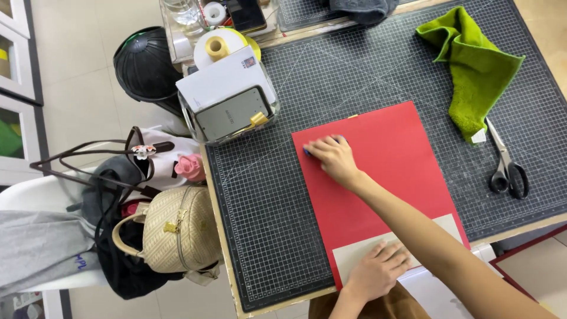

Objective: Smoothing a red paper cover onto a white base using a scraper tool and a cloth

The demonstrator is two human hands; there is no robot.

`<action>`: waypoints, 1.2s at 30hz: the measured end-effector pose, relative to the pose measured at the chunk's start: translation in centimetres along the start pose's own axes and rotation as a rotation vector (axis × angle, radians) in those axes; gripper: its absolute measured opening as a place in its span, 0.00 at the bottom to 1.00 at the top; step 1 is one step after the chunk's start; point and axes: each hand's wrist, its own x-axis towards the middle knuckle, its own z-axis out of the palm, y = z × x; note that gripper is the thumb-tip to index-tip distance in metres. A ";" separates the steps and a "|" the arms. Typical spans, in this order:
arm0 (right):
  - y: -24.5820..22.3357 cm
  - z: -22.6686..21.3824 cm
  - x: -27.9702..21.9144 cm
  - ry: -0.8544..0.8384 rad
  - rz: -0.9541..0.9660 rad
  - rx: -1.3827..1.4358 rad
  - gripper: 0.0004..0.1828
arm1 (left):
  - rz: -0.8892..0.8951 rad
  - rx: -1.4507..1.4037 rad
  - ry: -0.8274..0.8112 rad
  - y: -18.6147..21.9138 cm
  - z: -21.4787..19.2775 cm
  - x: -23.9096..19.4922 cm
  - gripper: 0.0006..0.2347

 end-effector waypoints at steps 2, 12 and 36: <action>0.3 1.0 2.2 0.015 0.032 -0.020 0.29 | 0.009 -0.006 0.021 0.0 -0.6 0.4 0.20; 0.6 2.3 2.9 0.006 0.038 -0.013 0.30 | 0.003 -0.001 0.041 0.2 -2.0 0.9 0.18; 2.2 -2.1 -2.6 -0.006 0.001 -0.048 0.30 | -0.004 -0.032 -0.026 0.2 -1.5 1.0 0.19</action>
